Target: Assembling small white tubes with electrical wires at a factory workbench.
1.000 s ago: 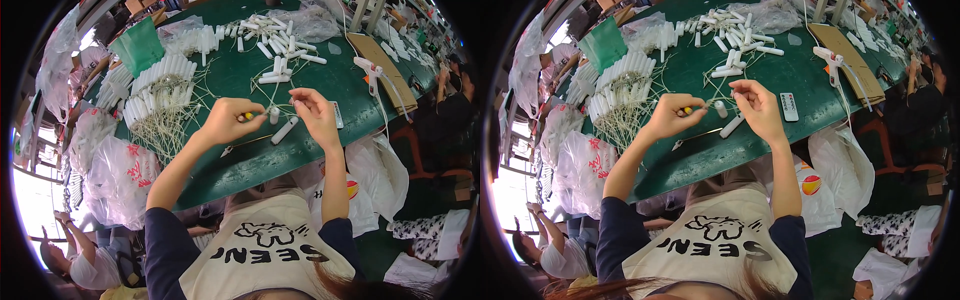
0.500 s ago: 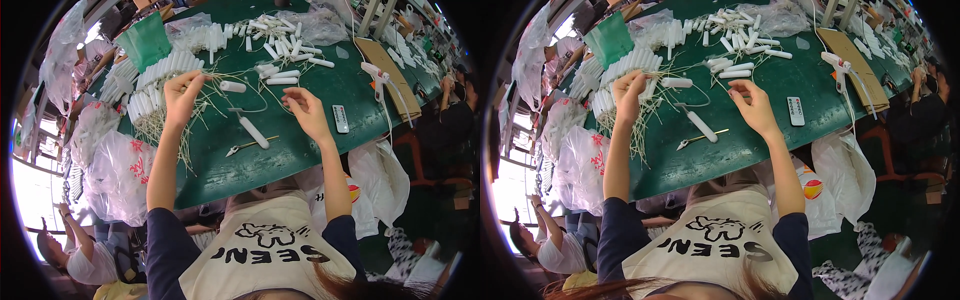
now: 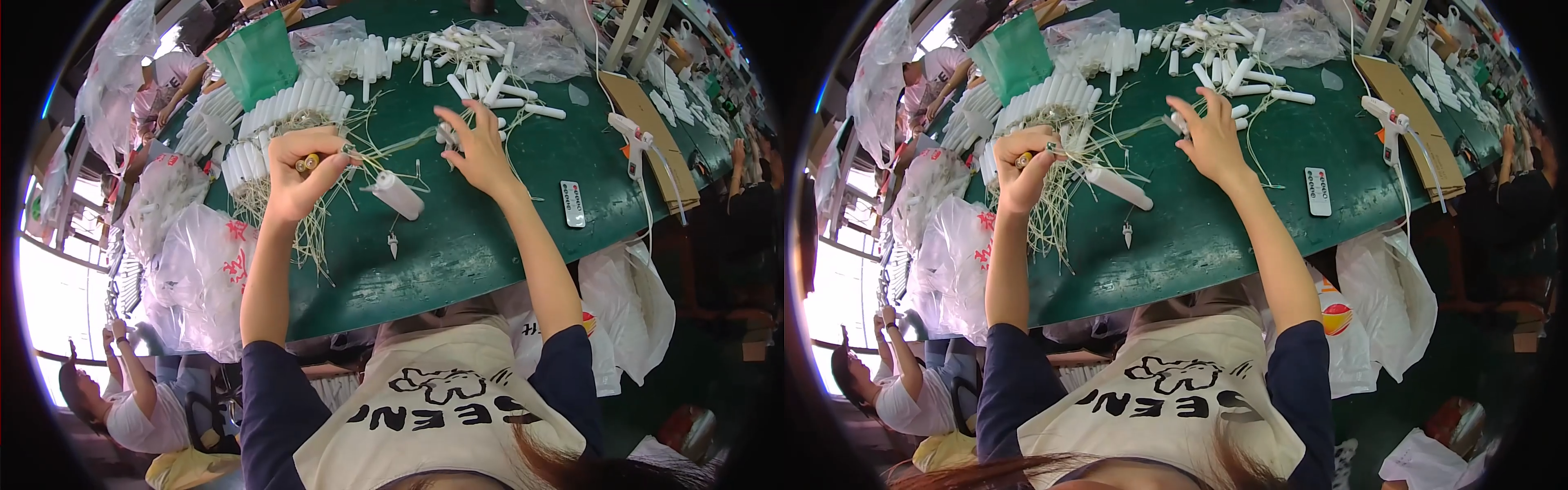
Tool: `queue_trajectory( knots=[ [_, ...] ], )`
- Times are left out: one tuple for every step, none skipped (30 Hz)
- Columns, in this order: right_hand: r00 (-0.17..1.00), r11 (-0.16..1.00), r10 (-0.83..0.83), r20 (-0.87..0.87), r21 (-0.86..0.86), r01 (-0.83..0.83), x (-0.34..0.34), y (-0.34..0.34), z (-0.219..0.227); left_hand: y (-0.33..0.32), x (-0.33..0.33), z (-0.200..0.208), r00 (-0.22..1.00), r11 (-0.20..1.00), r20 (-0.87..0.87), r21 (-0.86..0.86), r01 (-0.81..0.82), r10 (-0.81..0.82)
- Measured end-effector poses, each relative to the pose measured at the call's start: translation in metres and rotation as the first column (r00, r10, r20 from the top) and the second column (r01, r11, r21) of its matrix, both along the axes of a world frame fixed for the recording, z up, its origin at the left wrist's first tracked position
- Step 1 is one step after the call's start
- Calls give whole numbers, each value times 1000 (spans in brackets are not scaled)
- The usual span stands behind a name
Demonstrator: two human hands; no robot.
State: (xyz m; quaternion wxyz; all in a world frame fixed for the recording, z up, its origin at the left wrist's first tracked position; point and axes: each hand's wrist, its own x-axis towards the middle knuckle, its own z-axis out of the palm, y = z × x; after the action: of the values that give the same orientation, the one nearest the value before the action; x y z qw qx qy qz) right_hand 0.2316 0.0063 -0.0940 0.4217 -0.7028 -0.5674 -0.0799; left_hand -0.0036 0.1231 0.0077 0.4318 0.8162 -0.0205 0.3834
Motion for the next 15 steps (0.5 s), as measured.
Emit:
queue_trajectory(
  knots=[
    [998, 998, 41, 37, -49, -40, 8, 3, -6, 1, 2, 0, 999, 999, 23, -7, 39, -39],
    [993, 991, 92, 72, -100, -85, 10, 5, -6, 1, 1, 0, 997, 997, 46, -13, 70, -69],
    [993, 998, 66, 96, -24, -64, 8, 5, -6, 3, -4, 1, 998, 997, 7, -50, 55, -55],
    [993, 998, 68, 96, -24, -66, 13, 6, -7, 3, -4, 2, 999, 997, 8, -49, 53, -52],
    [989, 990, 131, -66, -42, -134, 19, 6, -5, 2, -5, 3, 1000, 998, 9, -55, 7, -7],
    [956, 978, 185, -227, -49, -201, 23, 6, -5, 2, -4, 4, 999, 997, 10, -60, -37, 38],
    [929, 985, 171, -328, 48, -164, 24, 3, -6, 0, -3, 6, 999, 997, 11, -62, -38, 39],
    [931, 986, 165, -327, 43, -159, 29, -1, -1, -1, 2, 6, 986, 979, -57, -120, -165, 159],
    [885, 987, 158, -437, 74, -140, 35, -5, 6, -3, 6, 7, 952, 941, -132, -166, -295, 275],
    [827, 988, 153, -541, 102, -116, 40, -9, 14, -4, 13, 6, 953, 941, -131, -168, -292, 272],
    [850, 990, 132, -509, 112, -87, 44, -15, 28, -3, 22, 6, 946, 933, -114, -165, -319, 303],
    [812, 979, 167, -559, 190, -71, 48, -19, 36, 0, 29, 6, 937, 924, -96, -162, -348, 336],
    [810, 972, 180, -558, 229, -59, 50, -25, 46, 5, 35, 6, 930, 919, -139, -157, -360, 341],
    [809, 963, 193, -556, 267, -46, 51, -31, 58, 6, 43, 4, 931, 920, -136, -158, -358, 339],
    [818, 958, 202, -539, 282, -50, 49, -37, 71, 6, 52, 2, 942, 921, -113, -202, -334, 316]
  ],
)
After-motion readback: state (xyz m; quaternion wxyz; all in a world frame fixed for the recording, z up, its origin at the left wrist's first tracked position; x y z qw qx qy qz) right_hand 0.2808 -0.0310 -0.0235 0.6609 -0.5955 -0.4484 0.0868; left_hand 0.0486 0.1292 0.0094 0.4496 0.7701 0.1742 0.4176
